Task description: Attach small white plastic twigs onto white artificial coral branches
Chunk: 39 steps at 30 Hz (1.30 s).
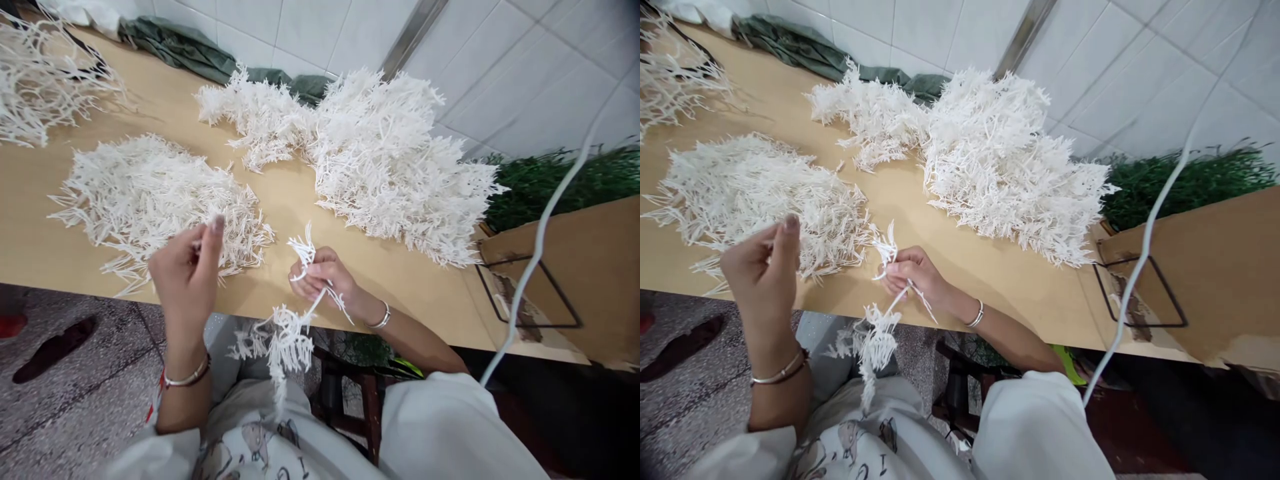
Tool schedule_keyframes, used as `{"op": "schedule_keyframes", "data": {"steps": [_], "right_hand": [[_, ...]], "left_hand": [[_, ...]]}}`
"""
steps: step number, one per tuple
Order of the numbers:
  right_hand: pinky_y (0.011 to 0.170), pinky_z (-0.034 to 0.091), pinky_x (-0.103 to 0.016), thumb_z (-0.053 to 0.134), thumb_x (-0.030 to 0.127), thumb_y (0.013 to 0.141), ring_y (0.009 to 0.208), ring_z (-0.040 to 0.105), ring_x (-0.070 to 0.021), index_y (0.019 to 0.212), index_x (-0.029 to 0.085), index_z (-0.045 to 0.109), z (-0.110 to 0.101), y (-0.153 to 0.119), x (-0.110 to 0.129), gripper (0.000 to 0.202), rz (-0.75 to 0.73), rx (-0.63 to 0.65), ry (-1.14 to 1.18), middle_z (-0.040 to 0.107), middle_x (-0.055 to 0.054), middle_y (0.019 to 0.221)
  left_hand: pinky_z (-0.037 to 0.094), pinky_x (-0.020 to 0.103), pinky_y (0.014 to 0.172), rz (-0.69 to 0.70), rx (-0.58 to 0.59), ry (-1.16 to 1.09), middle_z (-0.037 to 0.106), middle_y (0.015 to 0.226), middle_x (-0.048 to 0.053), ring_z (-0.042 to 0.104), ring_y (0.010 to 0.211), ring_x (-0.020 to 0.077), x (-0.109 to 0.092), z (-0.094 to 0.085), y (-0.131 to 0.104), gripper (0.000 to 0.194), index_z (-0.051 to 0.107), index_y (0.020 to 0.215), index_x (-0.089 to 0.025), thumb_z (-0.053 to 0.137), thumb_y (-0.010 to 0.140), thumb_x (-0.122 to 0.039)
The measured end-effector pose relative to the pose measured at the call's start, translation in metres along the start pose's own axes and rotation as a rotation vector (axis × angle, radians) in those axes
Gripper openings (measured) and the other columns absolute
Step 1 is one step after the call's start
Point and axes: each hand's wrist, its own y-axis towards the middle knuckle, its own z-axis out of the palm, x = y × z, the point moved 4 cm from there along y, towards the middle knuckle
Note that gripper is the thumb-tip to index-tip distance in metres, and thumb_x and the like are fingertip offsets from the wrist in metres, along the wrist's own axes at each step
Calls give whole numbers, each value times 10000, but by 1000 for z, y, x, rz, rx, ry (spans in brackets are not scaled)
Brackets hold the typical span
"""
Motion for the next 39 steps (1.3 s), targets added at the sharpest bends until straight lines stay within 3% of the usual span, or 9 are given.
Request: {"op": "schedule_keyframes", "data": {"steps": [5, 10, 12, 15, 18, 21, 24, 34, 39], "right_hand": [[368, 270, -200, 647, 299, 743, 329, 329, -44, 430, 171, 389, -4, 3, -1, 426, -1, -18, 28, 362, 74, 384], [386, 278, -213, 659, 342, 750, 345, 329, -45, 426, 174, 385, -2, 2, -2, 456, 36, -21, 12, 367, 71, 391], [396, 282, -217, 650, 355, 762, 350, 327, -44, 423, 175, 380, -2, 2, -2, 469, 31, -17, 5, 361, 69, 391], [409, 286, -225, 644, 399, 777, 362, 336, -50, 422, 178, 380, -3, 2, -1, 495, 21, -9, -26, 355, 65, 393], [419, 307, -229, 647, 427, 789, 369, 360, -55, 428, 175, 399, -1, 1, -1, 505, 27, 47, -54, 348, 65, 394], [411, 305, -228, 635, 417, 801, 361, 363, -55, 439, 172, 417, 2, -2, -1, 489, 41, 121, -105, 361, 62, 397], [419, 310, -231, 606, 405, 809, 362, 370, -62, 438, 175, 425, 3, -5, 0, 473, 52, 134, -190, 388, 53, 396], [438, 274, -222, 480, 319, 874, 392, 345, -58, 464, 181, 381, 12, -9, 9, 443, -18, 152, -479, 410, 40, 438], [486, 313, -218, 441, 311, 908, 444, 385, -66, 553, 156, 482, 11, -8, 8, 389, -62, 104, -680, 440, 36, 493]], "left_hand": [[154, 305, 559, 80, -53, 449, 310, 505, -38, 247, 503, 106, 4, -9, 53, 476, 356, 527, -192, 503, 881, -475], [238, 318, 619, 40, -70, 499, 550, 674, 13, 442, 653, 175, 18, -3, 70, 421, 571, 770, -206, 718, 666, -587], [294, 345, 680, 106, -91, 451, 581, 776, 42, 485, 762, 215, 13, -3, 65, 543, 591, 922, -193, 737, 619, -619], [328, 377, 813, 267, -128, 338, 590, 921, 72, 494, 880, 227, -8, -2, 45, 454, 596, 1019, -181, 597, 796, -576], [347, 353, 777, 298, 106, 88, 599, 865, 54, 528, 860, 193, -26, 12, 15, 376, 600, 884, -209, 337, 963, -465], [347, 303, 627, 218, 462, -163, 563, 704, 11, 506, 673, 142, -30, 34, -13, 383, 546, 763, -204, 335, 968, -449], [308, 277, 547, 108, 628, -322, 506, 573, -28, 428, 538, 110, -22, 48, -28, 390, 459, 653, -198, 380, 961, -424], [253, 267, 523, 229, 480, -250, 395, 577, -36, 372, 525, 100, -10, 50, -34, 334, 452, 681, -188, 402, 954, -375], [223, 247, 477, 109, 442, -332, 351, 505, -48, 307, 476, 73, -4, 47, -34, 414, 417, 556, -164, 514, 911, -352]]}}
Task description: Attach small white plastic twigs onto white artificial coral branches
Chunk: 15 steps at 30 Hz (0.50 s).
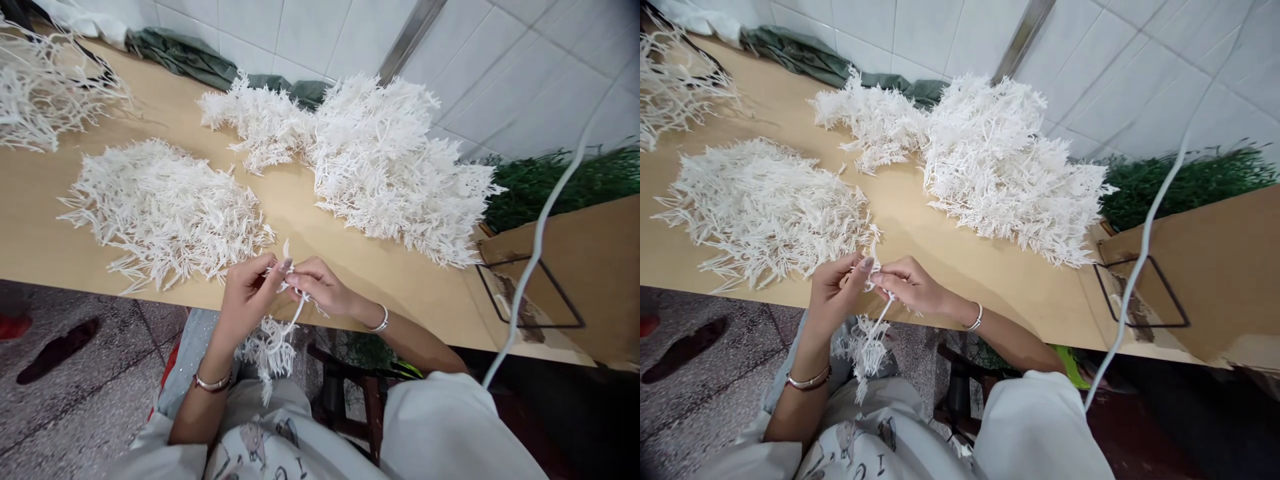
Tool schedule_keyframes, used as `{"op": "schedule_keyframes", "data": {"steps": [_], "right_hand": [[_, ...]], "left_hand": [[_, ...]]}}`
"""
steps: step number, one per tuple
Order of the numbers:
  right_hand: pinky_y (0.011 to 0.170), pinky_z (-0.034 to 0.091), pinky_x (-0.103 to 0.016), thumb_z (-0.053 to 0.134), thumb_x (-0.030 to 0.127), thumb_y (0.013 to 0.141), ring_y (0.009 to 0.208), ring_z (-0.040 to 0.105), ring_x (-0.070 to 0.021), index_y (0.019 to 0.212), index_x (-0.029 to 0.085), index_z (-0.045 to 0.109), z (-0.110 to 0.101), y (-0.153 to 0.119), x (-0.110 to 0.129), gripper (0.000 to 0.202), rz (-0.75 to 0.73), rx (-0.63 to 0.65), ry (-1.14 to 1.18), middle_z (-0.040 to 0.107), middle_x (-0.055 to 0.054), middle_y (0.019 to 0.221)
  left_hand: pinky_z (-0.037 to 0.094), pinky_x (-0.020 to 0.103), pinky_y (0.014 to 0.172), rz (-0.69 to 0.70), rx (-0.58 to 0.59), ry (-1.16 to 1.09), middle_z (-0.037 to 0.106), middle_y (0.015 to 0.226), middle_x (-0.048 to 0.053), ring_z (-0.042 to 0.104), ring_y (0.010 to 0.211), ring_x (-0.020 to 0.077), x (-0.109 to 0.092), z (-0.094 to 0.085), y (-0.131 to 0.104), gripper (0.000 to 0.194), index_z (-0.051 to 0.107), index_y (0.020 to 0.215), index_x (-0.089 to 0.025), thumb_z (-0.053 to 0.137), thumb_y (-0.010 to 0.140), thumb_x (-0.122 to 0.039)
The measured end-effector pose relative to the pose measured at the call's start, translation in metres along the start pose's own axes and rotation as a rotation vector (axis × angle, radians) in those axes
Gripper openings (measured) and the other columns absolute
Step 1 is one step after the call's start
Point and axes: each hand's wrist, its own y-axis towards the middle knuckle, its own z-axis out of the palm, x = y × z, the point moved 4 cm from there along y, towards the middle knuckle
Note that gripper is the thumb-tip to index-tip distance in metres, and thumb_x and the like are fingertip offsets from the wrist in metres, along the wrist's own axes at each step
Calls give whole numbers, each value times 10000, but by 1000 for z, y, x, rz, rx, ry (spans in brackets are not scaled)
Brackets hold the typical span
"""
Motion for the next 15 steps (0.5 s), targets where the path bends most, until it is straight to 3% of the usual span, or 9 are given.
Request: {"op": "schedule_keyframes", "data": {"steps": [6, 9, 11, 15], "right_hand": [[500, 372, -194, 465, 312, 912, 517, 487, -76, 670, 119, 612, 5, -2, 2, 342, -70, -22, -36, 567, -10, 595], [391, 333, -170, 495, 362, 900, 400, 449, -53, 659, 102, 639, 13, -7, 5, 382, 46, 97, 169, 555, 5, 510], [321, 285, -158, 510, 372, 894, 322, 411, -41, 608, 99, 617, 17, -12, 7, 410, 113, 164, 330, 510, 25, 444], [290, 221, -163, 567, 344, 847, 263, 335, -32, 471, 122, 509, 23, -17, 10, 440, 127, 156, 647, 419, 49, 358]], "left_hand": [[291, 206, 459, -243, 112, -405, 492, 485, -20, 369, 446, 63, 10, 4, -4, 440, 545, 548, -151, 546, 880, -439], [207, 183, 368, -455, 252, -726, 424, 419, -38, 269, 363, 41, 15, 15, -11, 459, 516, 541, -150, 604, 813, -510], [168, 160, 344, -575, 286, -874, 336, 399, -67, 210, 348, 27, 15, 21, -16, 472, 476, 539, -153, 663, 749, -533], [138, 107, 336, -746, 321, -1102, 189, 404, -111, 106, 362, 2, 6, 30, -19, 488, 409, 540, -155, 765, 664, -465]]}}
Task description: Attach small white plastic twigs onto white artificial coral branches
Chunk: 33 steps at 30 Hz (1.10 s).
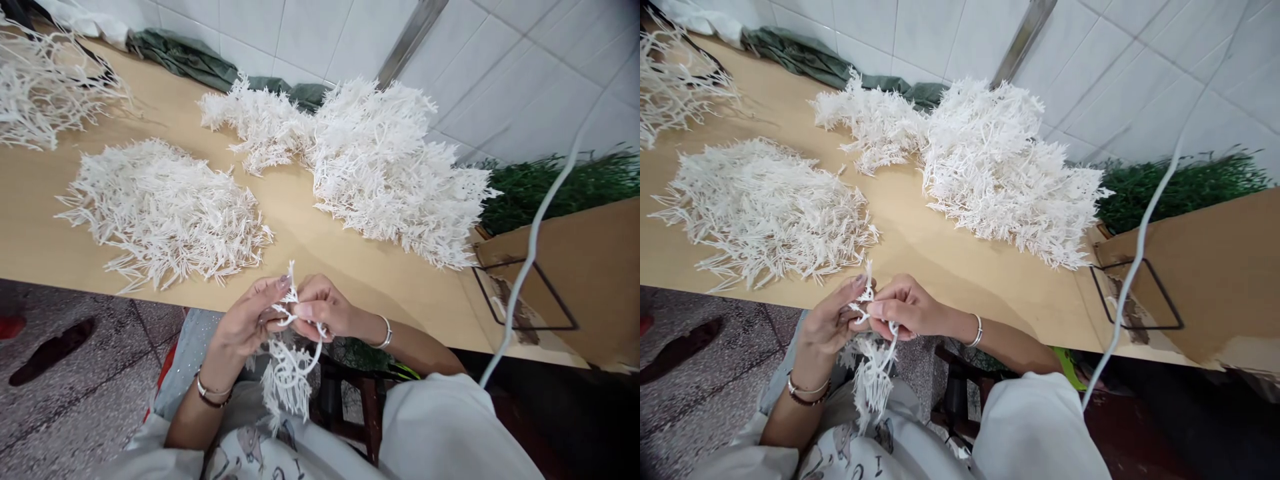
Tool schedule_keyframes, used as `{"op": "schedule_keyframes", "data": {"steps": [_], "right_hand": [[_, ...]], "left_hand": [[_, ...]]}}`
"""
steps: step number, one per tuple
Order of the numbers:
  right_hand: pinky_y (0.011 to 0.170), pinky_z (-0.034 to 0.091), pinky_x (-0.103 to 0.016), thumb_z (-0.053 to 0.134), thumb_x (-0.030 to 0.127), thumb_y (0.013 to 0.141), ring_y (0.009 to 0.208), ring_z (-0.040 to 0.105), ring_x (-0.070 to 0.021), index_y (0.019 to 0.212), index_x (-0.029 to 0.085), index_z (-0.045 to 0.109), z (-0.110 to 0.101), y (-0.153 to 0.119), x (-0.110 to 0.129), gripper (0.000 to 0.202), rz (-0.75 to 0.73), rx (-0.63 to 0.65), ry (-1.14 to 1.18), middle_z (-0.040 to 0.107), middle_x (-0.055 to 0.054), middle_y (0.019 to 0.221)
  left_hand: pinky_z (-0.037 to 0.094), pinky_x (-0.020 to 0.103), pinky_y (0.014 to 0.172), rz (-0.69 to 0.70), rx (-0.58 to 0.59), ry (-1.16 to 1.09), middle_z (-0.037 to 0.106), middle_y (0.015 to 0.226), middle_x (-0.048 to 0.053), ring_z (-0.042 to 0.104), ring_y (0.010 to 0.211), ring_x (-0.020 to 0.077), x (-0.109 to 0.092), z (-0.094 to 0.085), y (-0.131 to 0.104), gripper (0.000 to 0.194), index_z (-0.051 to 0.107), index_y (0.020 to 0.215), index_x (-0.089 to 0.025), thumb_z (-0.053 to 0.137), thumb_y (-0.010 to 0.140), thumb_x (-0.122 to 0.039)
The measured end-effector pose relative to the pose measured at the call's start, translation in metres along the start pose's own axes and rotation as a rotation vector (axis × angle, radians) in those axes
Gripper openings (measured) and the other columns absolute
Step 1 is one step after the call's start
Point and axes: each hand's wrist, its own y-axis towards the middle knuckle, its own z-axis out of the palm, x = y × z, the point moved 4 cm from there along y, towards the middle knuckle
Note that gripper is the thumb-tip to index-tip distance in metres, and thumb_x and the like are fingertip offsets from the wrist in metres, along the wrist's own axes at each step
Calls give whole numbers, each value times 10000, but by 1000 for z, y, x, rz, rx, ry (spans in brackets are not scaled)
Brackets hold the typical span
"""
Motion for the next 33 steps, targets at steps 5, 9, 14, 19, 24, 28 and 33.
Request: {"op": "schedule_keyframes", "data": {"steps": [5, 9, 14, 19, 24, 28, 33], "right_hand": [[336, 244, -179, 611, 305, 787, 273, 279, -22, 390, 153, 383, 1, 2, -7, 483, -77, -77, 228, 345, 66, 322], [333, 219, -186, 625, 317, 762, 271, 264, -25, 356, 165, 354, 2, 3, -6, 511, -104, -29, 226, 310, 66, 308], [374, 247, -204, 649, 354, 729, 309, 273, -35, 334, 178, 321, -4, 1, 10, 542, -215, -47, 107, 284, 62, 320], [384, 237, -207, 625, 305, 783, 327, 281, -38, 366, 177, 293, -24, 7, 12, 548, -293, -65, -17, 288, 70, 339], [389, 210, -209, 606, 306, 814, 338, 267, -29, 413, 161, 366, -43, 12, 1, 490, -271, -108, -105, 335, 75, 380], [389, 192, -211, 614, 335, 807, 337, 262, -29, 410, 163, 361, -46, 14, -1, 502, -258, -142, -117, 331, 80, 378], [395, 183, -220, 605, 318, 809, 349, 250, -39, 406, 173, 357, -44, 16, 0, 495, -259, -130, -70, 303, 79, 372]], "left_hand": [[146, 81, 334, -36, 6, -96, 145, 407, -115, 79, 374, 3, -2, 8, -2, 492, 370, 538, -155, 775, 676, -398], [119, 89, 318, -8, 41, -108, 131, 404, -109, 63, 378, 12, -6, 8, -5, 499, 357, 525, -161, 766, 692, -394], [104, 126, 308, 239, -58, -47, 120, 393, -96, 61, 387, 45, -26, 2, -15, 487, 369, 508, -177, 700, 758, -432], [223, 234, 414, 789, -526, 617, 310, 465, -53, 253, 426, 68, -69, -5, -26, 451, 429, 519, -182, 614, 836, -443], [158, 315, 550, 885, -984, 1495, 269, 500, -38, 294, 483, 103, -116, -9, -22, 493, 367, 518, -194, 425, 939, -444], [154, 311, 581, 725, -1116, 1722, 358, 554, -32, 343, 518, 123, -140, -26, -12, 359, 443, 606, -211, 472, 902, -413], [174, 319, 599, 771, -1166, 1607, 458, 590, -7, 370, 567, 153, -145, -45, -7, 324, 524, 652, -211, 650, 765, -487]]}}
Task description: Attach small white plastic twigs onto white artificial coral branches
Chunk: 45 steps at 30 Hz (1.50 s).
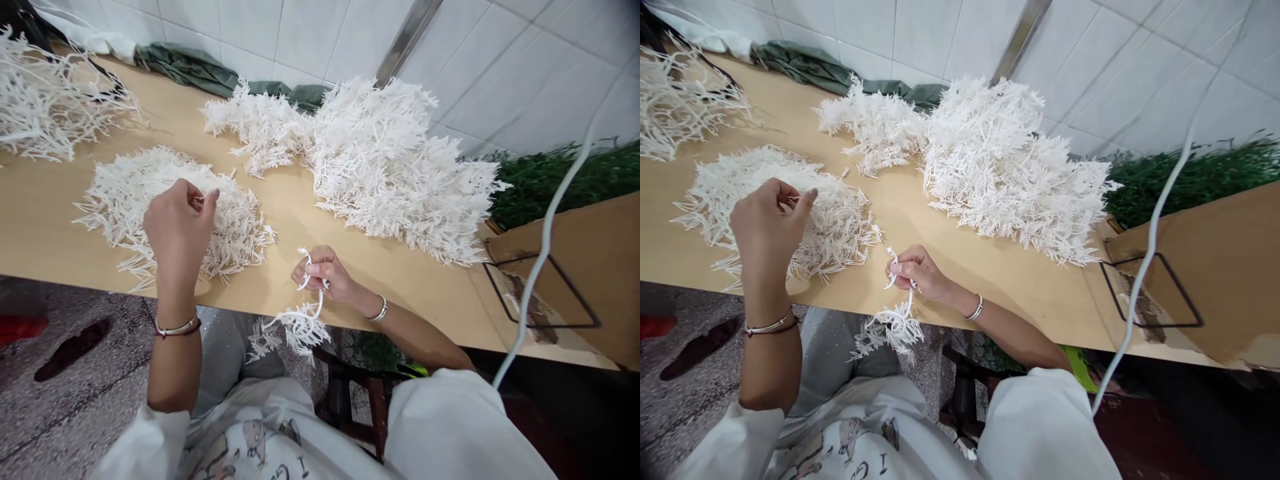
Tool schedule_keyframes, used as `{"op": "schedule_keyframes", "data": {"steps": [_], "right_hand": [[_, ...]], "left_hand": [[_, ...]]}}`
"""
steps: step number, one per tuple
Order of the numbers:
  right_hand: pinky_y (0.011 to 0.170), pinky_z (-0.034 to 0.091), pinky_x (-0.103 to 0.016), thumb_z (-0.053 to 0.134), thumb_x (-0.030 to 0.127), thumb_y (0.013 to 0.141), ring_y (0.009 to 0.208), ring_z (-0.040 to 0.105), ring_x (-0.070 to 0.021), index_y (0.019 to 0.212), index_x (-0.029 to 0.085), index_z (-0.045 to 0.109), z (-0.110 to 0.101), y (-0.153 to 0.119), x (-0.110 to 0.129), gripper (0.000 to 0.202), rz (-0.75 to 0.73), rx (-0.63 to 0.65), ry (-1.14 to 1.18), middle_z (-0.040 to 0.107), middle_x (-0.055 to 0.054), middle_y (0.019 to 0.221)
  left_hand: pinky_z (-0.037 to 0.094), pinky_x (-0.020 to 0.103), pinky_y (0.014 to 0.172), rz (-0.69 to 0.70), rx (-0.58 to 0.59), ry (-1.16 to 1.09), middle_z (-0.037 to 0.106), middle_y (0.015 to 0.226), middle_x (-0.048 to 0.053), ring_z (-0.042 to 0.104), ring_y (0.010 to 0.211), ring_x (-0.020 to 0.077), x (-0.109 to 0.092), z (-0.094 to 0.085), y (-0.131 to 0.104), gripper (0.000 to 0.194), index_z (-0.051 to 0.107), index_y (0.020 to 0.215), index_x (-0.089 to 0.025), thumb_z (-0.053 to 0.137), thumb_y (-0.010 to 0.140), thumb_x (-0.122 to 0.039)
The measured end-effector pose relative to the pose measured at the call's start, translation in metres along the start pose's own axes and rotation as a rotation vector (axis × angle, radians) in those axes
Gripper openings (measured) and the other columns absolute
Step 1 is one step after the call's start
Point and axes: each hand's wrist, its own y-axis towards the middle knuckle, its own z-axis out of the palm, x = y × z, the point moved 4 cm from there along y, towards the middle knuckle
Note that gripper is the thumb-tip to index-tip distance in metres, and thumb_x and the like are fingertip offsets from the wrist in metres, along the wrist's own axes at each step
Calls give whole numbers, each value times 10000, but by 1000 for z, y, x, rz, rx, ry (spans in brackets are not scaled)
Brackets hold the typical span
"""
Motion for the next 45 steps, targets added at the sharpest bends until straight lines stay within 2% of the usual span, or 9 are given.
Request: {"op": "schedule_keyframes", "data": {"steps": [6, 10, 12, 16, 26, 29, 32, 41, 45], "right_hand": [[393, 192, -220, 566, 277, 773, 337, 253, -50, 379, 175, 339, 4, 1, -3, 466, 94, 78, 180, 281, 72, 329], [407, 224, -221, 539, 267, 779, 329, 276, -54, 382, 170, 365, 7, 0, -3, 443, 125, 124, 201, 292, 67, 323], [411, 240, -219, 549, 266, 775, 331, 286, -55, 387, 170, 362, 9, -1, -3, 441, 131, 136, 210, 297, 68, 325], [404, 227, -212, 580, 281, 767, 332, 276, -46, 396, 165, 379, 12, -4, -3, 437, 163, 150, 181, 318, 70, 340], [423, 219, -216, 571, 283, 781, 352, 261, -40, 397, 164, 400, 17, -9, -7, 437, 264, 169, 64, 327, 73, 355], [411, 206, -223, 593, 332, 765, 348, 249, -46, 385, 172, 371, 19, -12, -6, 468, 281, 230, 75, 326, 71, 360], [408, 200, -231, 611, 365, 764, 349, 241, -49, 384, 180, 346, 17, -13, -7, 499, 236, 217, 72, 317, 72, 358], [406, 197, -215, 607, 390, 796, 361, 284, -43, 443, 162, 411, 12, -7, -9, 464, 245, 64, -59, 364, 73, 398], [411, 202, -215, 577, 407, 823, 380, 288, -37, 487, 156, 429, 11, -7, -9, 445, 283, 33, -127, 383, 74, 431]], "left_hand": [[276, 471, 872, 194, -74, -56, 548, 1002, 90, 429, 1095, 314, -9, -3, -5, 458, 609, 889, -166, 753, 663, -536], [303, 465, 974, 265, -108, -4, 519, 1191, 87, 396, 1171, 295, -27, -15, -15, 320, 661, 967, -224, 674, 778, -482], [341, 451, 935, 391, 28, -158, 602, 1125, 54, 488, 1075, 254, -41, -18, -28, 201, 676, 955, -253, 576, 873, -408], [413, 378, 889, 536, 524, -537, 700, 1031, 36, 592, 988, 212, -61, -10, -67, 187, 689, 1011, -231, 624, 848, -297], [462, 264, 691, 126, 691, -863, 704, 758, 30, 629, 721, 146, -45, 10, -90, 109, 733, 752, -211, 651, 817, -237], [447, 245, 669, -49, 638, -902, 693, 722, 25, 611, 696, 134, -31, 9, -88, 152, 718, 722, -196, 647, 820, -287], [429, 243, 654, -141, 449, -884, 680, 697, 13, 582, 674, 127, -18, 2, -82, 143, 706, 685, -196, 697, 773, -309], [357, 355, 791, 148, -70, -282, 546, 627, -50, 428, 587, 122, -11, -13, -28, 61, 709, 773, -259, 739, 737, -298], [349, 385, 794, 191, -25, -108, 595, 791, 1, 461, 611, 141, -2, -3, -4, 419, 711, 924, -214, 826, 591, -440]]}}
